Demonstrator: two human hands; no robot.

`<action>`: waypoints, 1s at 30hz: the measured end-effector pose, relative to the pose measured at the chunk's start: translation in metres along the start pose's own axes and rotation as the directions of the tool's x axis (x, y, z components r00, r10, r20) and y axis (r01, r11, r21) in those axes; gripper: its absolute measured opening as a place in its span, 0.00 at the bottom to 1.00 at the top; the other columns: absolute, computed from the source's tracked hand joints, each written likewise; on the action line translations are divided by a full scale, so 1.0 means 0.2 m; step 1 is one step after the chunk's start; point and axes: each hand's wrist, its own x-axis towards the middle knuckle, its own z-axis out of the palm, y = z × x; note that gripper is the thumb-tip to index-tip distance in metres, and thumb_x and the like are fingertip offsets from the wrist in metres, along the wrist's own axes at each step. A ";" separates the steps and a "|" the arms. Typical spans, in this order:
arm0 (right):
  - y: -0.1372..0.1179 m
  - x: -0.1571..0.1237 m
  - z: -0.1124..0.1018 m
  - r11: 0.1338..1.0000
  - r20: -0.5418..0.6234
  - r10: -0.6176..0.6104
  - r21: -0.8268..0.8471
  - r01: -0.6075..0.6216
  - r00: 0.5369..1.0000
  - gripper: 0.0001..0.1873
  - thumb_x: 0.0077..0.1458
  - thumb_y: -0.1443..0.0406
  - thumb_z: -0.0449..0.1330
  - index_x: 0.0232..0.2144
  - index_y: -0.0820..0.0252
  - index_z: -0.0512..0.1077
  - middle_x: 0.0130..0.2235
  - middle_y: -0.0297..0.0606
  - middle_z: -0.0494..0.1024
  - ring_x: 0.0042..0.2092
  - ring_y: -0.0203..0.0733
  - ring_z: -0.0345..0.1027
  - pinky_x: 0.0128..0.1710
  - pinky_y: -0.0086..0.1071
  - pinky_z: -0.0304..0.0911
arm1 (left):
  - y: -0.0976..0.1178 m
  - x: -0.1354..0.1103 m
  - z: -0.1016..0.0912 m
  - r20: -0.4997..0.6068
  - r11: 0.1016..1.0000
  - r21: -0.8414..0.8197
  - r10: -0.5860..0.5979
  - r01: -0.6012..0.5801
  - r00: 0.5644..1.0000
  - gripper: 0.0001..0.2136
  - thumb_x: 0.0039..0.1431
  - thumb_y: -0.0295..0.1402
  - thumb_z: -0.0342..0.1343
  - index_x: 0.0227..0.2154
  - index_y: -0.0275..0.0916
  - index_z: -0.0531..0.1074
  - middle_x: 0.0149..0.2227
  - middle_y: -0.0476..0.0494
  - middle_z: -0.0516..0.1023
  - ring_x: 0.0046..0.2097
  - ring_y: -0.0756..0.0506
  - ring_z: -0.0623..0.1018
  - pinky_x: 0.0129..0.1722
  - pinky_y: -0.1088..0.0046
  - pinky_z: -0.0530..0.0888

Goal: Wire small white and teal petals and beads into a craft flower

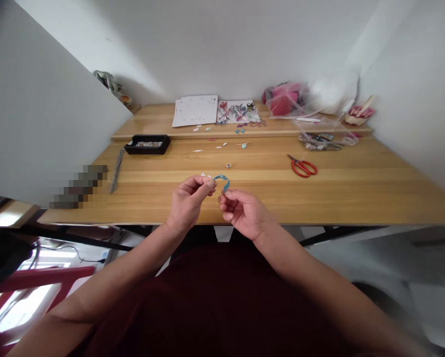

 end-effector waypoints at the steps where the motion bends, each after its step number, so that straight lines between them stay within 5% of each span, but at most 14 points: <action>1: 0.00 0.00 0.00 0.999 -0.013 0.036 0.029 -0.036 0.999 0.04 0.42 0.70 0.67 0.24 0.62 0.75 0.25 0.34 0.74 0.27 0.31 0.66 0.18 0.21 0.53 | 0.00 0.00 0.00 0.007 1.000 0.011 0.004 -0.004 1.000 0.08 0.51 0.36 0.69 0.28 0.37 0.78 0.29 0.48 0.79 0.31 0.52 0.76 0.36 0.75 0.73; 4: 0.02 0.00 -0.01 0.997 -0.015 0.064 0.033 -0.064 0.998 0.03 0.43 0.69 0.67 0.25 0.62 0.75 0.24 0.34 0.74 0.26 0.32 0.66 0.17 0.21 0.53 | 0.00 -0.01 0.00 0.015 1.000 0.022 -0.009 0.009 1.000 0.08 0.51 0.36 0.69 0.28 0.37 0.78 0.28 0.48 0.78 0.31 0.52 0.75 0.36 0.75 0.73; 11: 0.04 -0.03 -0.02 0.940 0.046 -0.194 -0.278 0.199 0.980 0.07 0.45 0.64 0.69 0.22 0.61 0.75 0.23 0.34 0.75 0.23 0.32 0.65 0.16 0.22 0.52 | -0.01 -0.01 0.00 0.028 0.998 -0.001 -0.066 0.066 0.997 0.09 0.51 0.37 0.69 0.28 0.36 0.78 0.28 0.48 0.77 0.31 0.52 0.74 0.34 0.75 0.72; 18: 0.02 0.00 -0.02 0.977 0.018 0.189 0.098 -0.190 0.982 0.03 0.42 0.71 0.63 0.22 0.62 0.71 0.21 0.32 0.71 0.22 0.29 0.61 0.14 0.19 0.48 | 0.00 -0.03 0.01 0.064 0.999 0.044 -0.007 0.004 0.998 0.08 0.52 0.37 0.68 0.28 0.37 0.78 0.28 0.48 0.77 0.31 0.52 0.75 0.37 0.73 0.73; 21: 0.04 0.00 -0.01 0.960 0.031 0.218 0.171 -0.220 0.975 0.04 0.44 0.72 0.63 0.24 0.62 0.71 0.21 0.31 0.70 0.21 0.29 0.60 0.14 0.19 0.49 | -0.01 -0.04 0.01 0.057 0.998 0.058 -0.006 0.002 0.998 0.07 0.53 0.35 0.67 0.28 0.38 0.78 0.28 0.49 0.77 0.32 0.52 0.75 0.38 0.74 0.73; 26: 0.08 0.00 -0.04 0.987 -0.046 -0.121 -0.116 0.115 0.992 0.07 0.46 0.65 0.69 0.30 0.60 0.76 0.27 0.34 0.76 0.26 0.32 0.66 0.20 0.24 0.59 | -0.04 -0.02 0.00 0.001 0.999 0.023 -0.047 0.047 0.999 0.07 0.52 0.35 0.68 0.28 0.38 0.78 0.29 0.49 0.78 0.31 0.52 0.74 0.36 0.74 0.72; 30: 0.08 -0.01 -0.07 0.853 -0.069 -0.443 -0.339 0.396 0.894 0.11 0.46 0.64 0.72 0.34 0.57 0.78 0.35 0.35 0.79 0.32 0.34 0.69 0.26 0.27 0.64 | -0.06 -0.01 -0.01 -0.051 0.994 -0.055 -0.097 0.094 0.994 0.08 0.51 0.36 0.68 0.28 0.37 0.79 0.28 0.49 0.77 0.30 0.53 0.73 0.34 0.75 0.71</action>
